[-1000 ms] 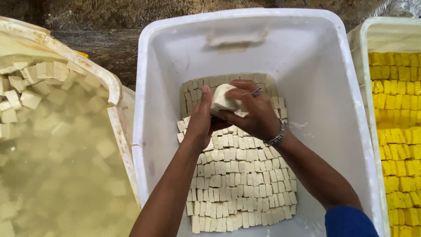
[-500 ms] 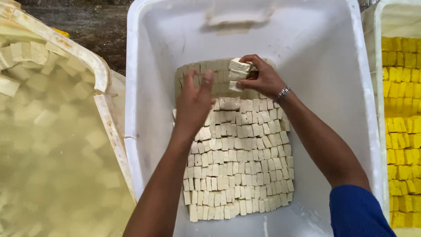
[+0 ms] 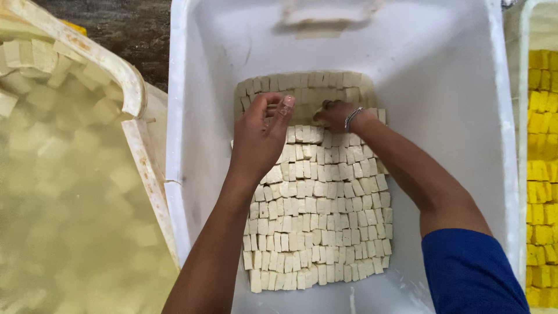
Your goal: The person lifts tofu blocks by hand from a large water-filled tub and places them one at a time into a white plastic container, arranging them in neat rows. They occasionally gather several blocks in both hands and set them into the container, repeating the transfer throughout the episode.
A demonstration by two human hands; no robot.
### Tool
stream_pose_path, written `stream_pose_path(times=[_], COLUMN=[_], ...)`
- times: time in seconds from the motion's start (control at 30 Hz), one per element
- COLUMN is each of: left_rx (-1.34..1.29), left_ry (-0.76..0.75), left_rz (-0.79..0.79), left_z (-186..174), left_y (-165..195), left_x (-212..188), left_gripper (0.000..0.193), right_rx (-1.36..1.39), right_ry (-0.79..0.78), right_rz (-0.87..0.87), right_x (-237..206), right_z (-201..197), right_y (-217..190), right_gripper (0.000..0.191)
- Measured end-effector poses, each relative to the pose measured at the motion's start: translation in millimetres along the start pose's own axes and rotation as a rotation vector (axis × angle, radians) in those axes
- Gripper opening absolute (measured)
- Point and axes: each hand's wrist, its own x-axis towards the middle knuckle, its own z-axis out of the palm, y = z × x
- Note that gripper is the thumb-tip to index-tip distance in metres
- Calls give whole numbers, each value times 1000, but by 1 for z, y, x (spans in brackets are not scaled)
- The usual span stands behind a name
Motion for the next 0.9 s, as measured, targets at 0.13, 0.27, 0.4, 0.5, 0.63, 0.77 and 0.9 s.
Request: stream_pose_path(times=[0.13, 0.27, 0.4, 0.5, 0.63, 0.77, 0.9], left_rx=[8, 47, -5, 7, 71, 64, 10], left_ry=[-3, -12, -5, 12, 3, 10, 26], left_rz=[38, 5, 25, 67, 69, 54, 117], left_z=[1, 2, 1, 3, 5, 4, 4], left_y=[2, 3, 2, 1, 0, -3, -7], left_x=[-2, -1, -1, -1, 1, 3, 5], left_gripper=[54, 53, 54, 55, 53, 52, 53], right_rx=[247, 381, 323, 369, 128, 366, 281], right_ry=[-12, 17, -146, -11, 308, 157, 172], right_rz=[-22, 180, 293, 207, 147, 249, 130], right_x=[2, 1, -13, -16, 4, 19, 11], right_z=[-9, -16, -9, 0, -2, -13, -13], right_y=[5, 11, 18, 25, 20, -6, -26], right_gripper=[50, 44, 44, 49, 44, 43, 41])
